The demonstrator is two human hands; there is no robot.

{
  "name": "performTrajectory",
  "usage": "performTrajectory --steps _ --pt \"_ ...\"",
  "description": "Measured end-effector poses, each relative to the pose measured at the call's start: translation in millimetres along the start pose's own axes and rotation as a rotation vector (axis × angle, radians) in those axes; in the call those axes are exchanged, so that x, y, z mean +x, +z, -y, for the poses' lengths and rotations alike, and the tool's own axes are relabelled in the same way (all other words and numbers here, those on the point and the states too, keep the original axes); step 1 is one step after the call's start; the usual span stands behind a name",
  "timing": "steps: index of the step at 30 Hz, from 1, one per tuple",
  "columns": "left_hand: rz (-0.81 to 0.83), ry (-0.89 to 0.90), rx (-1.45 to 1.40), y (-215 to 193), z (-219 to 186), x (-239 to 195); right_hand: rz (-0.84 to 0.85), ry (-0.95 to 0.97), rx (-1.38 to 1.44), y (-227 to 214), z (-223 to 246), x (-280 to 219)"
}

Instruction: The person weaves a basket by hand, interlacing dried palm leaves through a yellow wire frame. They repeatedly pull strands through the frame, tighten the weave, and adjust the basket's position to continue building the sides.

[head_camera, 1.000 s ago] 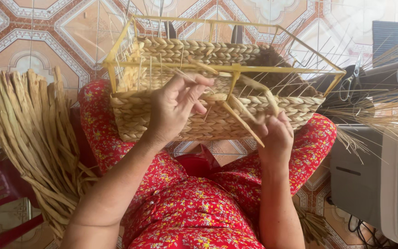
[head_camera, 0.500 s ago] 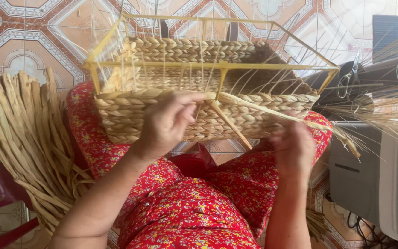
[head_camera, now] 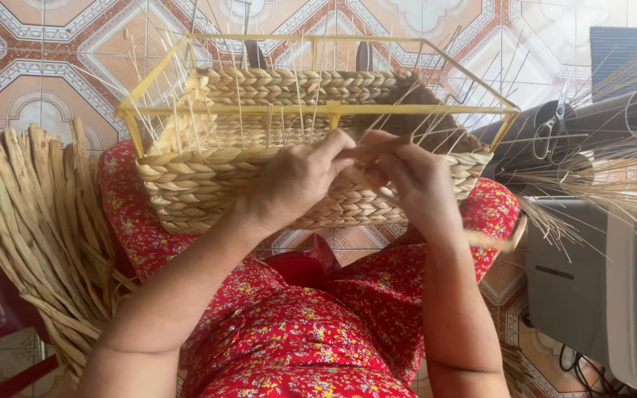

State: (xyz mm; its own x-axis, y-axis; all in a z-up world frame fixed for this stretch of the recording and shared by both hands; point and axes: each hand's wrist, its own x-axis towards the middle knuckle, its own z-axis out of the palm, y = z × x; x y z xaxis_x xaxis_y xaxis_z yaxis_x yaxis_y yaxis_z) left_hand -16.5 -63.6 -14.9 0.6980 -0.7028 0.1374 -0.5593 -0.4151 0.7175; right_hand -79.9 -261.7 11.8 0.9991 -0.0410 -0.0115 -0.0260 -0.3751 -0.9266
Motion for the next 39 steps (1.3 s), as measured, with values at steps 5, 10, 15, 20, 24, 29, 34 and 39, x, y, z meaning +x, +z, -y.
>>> performTrajectory --steps 5,10,15,20,24,29,34,39 --pt "-0.112 0.239 -0.243 -20.2 4.3 -14.4 -0.012 0.091 0.264 24.4 -1.8 9.6" --pt "-0.094 0.065 -0.207 -15.0 -2.3 0.2 -0.147 -0.495 -0.217 38.4 1.8 -15.9" --pt "-0.129 0.053 0.152 4.6 -10.4 15.2 -0.318 -0.562 -0.533 12.7 4.4 -21.1" --pt "-0.339 0.369 -0.078 0.5 -9.1 7.3 -0.250 -0.332 -0.503 -10.5 0.5 -14.0" --pt "-0.312 -0.027 -0.215 5.7 -13.0 -3.5 -0.264 -0.241 -0.592 -4.4 -12.1 -5.2" --pt "-0.326 0.089 -0.575 -0.9 0.4 -17.8 -0.245 -0.209 -0.598 -7.6 -33.4 -10.1" --pt "-0.843 0.080 -0.219 -39.9 38.4 -104.6 -0.643 -0.072 -0.008 -53.1 -64.5 -44.5" --pt "-0.984 -0.302 0.141 -52.5 54.3 -173.7 -0.535 -0.004 0.121 -57.0 -91.6 -55.8"
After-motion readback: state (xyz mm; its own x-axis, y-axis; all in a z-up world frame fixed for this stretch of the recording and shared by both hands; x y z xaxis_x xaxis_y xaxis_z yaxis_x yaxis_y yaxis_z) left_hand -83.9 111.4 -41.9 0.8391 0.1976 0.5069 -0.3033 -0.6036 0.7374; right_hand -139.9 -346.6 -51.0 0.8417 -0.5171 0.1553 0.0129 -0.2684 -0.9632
